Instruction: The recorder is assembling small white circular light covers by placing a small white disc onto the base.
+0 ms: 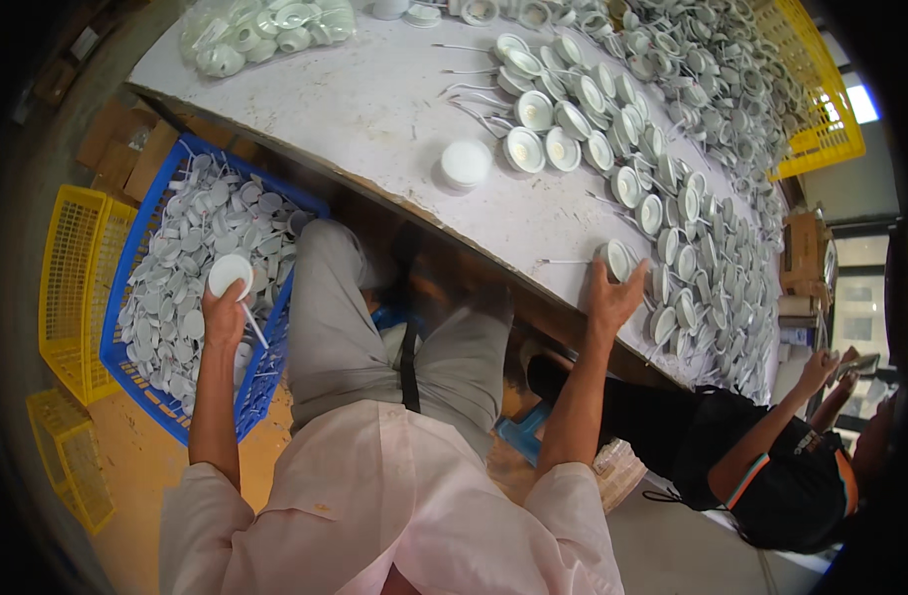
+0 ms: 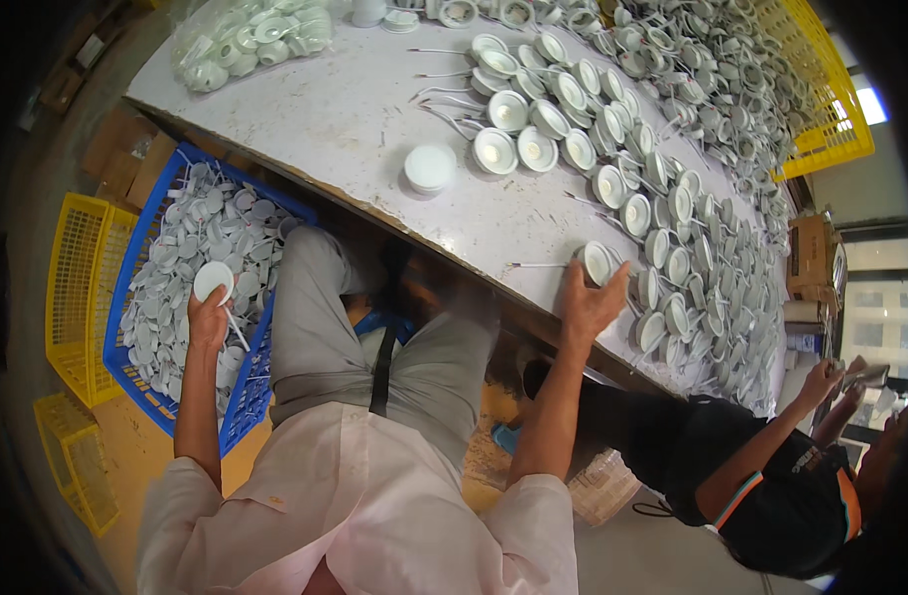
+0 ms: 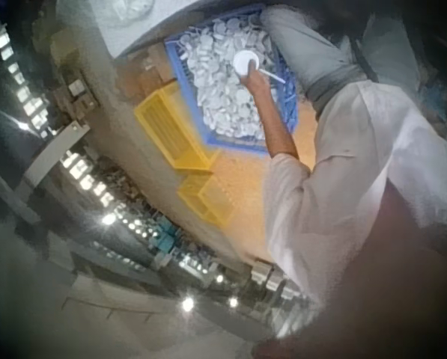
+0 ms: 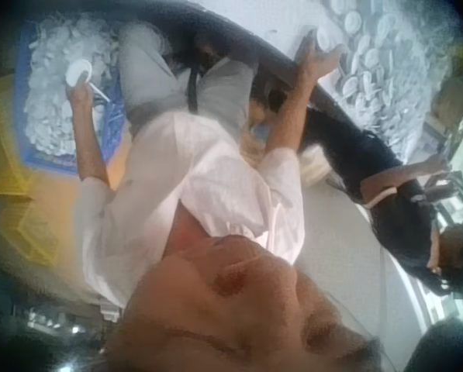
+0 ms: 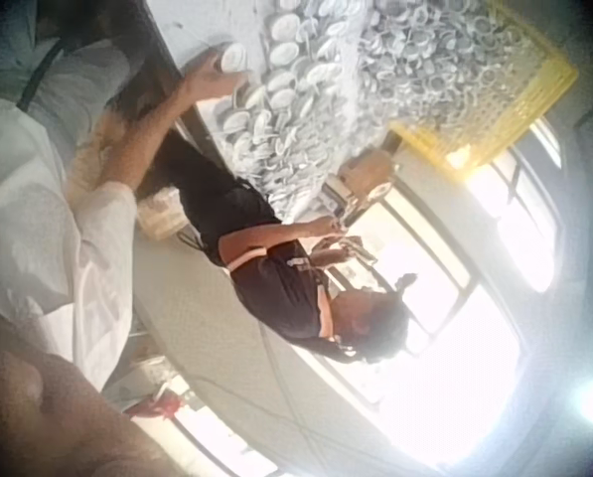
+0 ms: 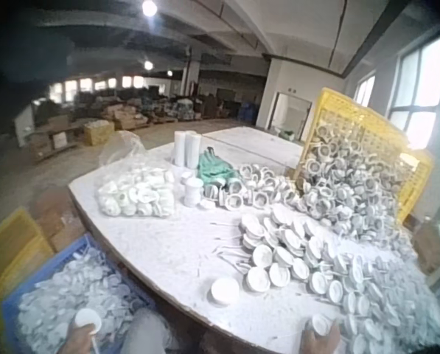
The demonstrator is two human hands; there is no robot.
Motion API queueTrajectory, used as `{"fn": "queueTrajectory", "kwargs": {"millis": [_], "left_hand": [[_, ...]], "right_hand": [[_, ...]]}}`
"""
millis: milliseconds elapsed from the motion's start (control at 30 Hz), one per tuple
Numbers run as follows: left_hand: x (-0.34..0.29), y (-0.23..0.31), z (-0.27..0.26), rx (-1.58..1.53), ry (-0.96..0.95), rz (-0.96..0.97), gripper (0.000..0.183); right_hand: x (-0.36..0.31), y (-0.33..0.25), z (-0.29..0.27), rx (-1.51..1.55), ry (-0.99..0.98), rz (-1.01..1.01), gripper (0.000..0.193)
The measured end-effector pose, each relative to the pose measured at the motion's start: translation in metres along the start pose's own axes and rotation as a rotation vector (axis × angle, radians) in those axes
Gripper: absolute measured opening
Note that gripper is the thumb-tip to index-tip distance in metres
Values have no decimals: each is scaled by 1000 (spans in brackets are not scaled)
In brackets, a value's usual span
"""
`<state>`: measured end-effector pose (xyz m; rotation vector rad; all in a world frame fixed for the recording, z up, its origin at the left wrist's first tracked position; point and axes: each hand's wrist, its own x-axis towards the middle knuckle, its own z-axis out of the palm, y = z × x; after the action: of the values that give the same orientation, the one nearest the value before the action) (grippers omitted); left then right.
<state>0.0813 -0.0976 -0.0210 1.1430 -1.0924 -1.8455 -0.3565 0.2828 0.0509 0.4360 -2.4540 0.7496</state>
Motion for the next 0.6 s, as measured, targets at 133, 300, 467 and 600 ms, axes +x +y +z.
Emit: {"fn": "queueTrajectory", "kwargs": {"millis": [133, 300, 467, 600], "left_hand": [[16, -50, -133, 91, 245, -166, 39], [-4, -116, -291, 106, 464, -259, 44], [-16, -124, -393, 1048, 940, 225, 39], [-16, -59, -81, 332, -12, -52, 41]], "right_hand": [[-2, 2, 7, -74, -24, 4, 74], [-16, -39, -1, 155, -48, 56, 71], [-33, -119, 11, 576, -178, -129, 71], [-60, -161, 6, 563, -312, -280, 75]]}}
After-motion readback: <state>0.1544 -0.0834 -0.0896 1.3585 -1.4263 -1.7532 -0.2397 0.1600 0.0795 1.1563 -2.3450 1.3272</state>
